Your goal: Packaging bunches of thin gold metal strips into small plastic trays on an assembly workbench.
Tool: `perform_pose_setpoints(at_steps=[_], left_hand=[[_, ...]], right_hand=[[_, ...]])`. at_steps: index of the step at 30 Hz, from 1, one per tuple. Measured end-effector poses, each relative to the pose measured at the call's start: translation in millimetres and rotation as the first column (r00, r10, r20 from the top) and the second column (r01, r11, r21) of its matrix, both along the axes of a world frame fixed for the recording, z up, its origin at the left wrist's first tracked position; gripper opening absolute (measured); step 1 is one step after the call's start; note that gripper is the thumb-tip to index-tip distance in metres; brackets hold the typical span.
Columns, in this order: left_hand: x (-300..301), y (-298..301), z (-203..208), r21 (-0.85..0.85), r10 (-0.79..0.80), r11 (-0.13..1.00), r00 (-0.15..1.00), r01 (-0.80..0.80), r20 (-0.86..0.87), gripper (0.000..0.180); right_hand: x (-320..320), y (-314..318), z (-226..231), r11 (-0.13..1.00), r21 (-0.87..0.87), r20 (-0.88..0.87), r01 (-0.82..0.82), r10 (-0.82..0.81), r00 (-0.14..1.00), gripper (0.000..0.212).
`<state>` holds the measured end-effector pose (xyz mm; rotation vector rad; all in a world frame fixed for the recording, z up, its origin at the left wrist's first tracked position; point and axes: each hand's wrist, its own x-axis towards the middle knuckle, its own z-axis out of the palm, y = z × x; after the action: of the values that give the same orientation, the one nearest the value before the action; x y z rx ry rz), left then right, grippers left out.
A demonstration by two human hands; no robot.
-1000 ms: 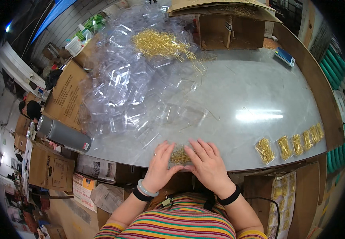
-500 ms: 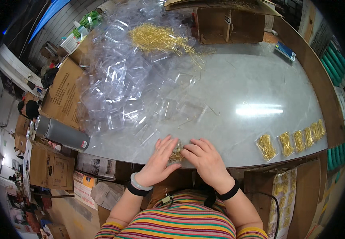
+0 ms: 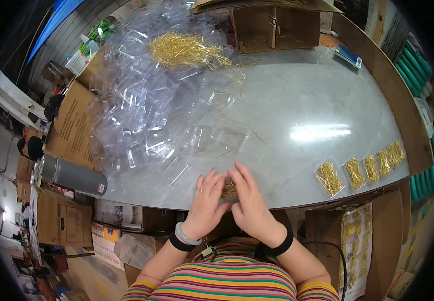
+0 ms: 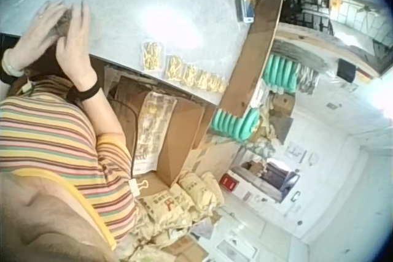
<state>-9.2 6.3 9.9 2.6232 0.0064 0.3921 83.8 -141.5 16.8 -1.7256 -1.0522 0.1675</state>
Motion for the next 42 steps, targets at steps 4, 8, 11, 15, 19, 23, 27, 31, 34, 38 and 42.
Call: perform_pose_setpoints(at_steps=[4, 8, 11, 15, 19, 23, 27, 31, 34, 38, 42], left_hand=[[-1.4, 2.8, -3.5, -0.076, 0.026, 0.997, 0.998, -0.022, 0.05, 0.067], [-1.8, 1.7, -3.7, -0.046, 0.033, 0.998, 0.996, -0.03, 0.081, 0.064], [-0.9, -0.3, -4.1, -0.001, 0.018, 1.0, 0.995, -0.018, 0.098, 0.063], [-0.8, -1.8, -7.1, 0.011, 0.015, 1.0, 0.995, -0.016, 0.095, 0.063], [-1.5, -1.0, -8.7, 0.004, 0.01, 1.0, 0.995, -0.01, 0.101, 0.062], [1.2, 1.5, -8.9, 0.022, -0.012, 1.0, 0.996, 0.01, 0.083, 0.062], [1.9, 0.8, -3.5, -0.038, 0.008, 0.999, 0.998, -0.005, 0.066, 0.062], [-2.6, -0.7, -8.1, -0.058, 0.032, 0.998, 0.995, -0.026, 0.097, 0.062], [-2.2, 1.4, -6.5, -0.045, 0.009, 0.999, 0.995, -0.004, 0.096, 0.062], [-2.6, 3.1, -4.6, -0.069, 0.0, 0.998, 0.996, 0.006, 0.091, 0.064], [-4.7, 0.3, -2.4, -0.231, 0.082, 0.971, 0.993, -0.06, 0.085, 0.062]], right_hand=[[14.3, -10.9, 12.8, 0.991, -0.133, 0.204, 0.018, 0.01, 0.979, 0.067], [32.7, -16.6, 4.8, 0.967, -0.227, 0.331, -0.119, 0.191, 0.924, 0.067], [35.2, -17.0, -4.7, 0.969, -0.232, 0.31, -0.081, 0.153, 0.938, 0.066], [-0.2, -19.0, 0.1, 0.955, -0.226, 0.297, 0.193, -0.122, 0.947, 0.064], [-27.8, -17.9, -0.4, 0.954, -0.2, 0.234, 0.222, -0.173, 0.957, 0.072], [-20.4, 3.0, -7.7, 0.994, -0.099, 0.136, 0.043, -0.029, 0.99, 0.08], [3.6, 11.7, -7.3, 0.975, 0.031, -0.041, -0.221, 0.222, 0.974, 0.085], [16.6, -9.9, 10.4, 0.977, -0.211, 0.162, -0.036, 0.071, 0.984, 0.083], [26.7, -13.6, 13.2, 0.953, -0.302, 0.337, -0.002, 0.109, 0.935, 0.075], [38.0, -14.4, 3.0, 0.964, -0.256, 0.359, -0.076, 0.168, 0.918, 0.064], [31.8, -17.4, 2.9, 0.984, -0.172, 0.36, 0.035, 0.03, 0.932, 0.063]])
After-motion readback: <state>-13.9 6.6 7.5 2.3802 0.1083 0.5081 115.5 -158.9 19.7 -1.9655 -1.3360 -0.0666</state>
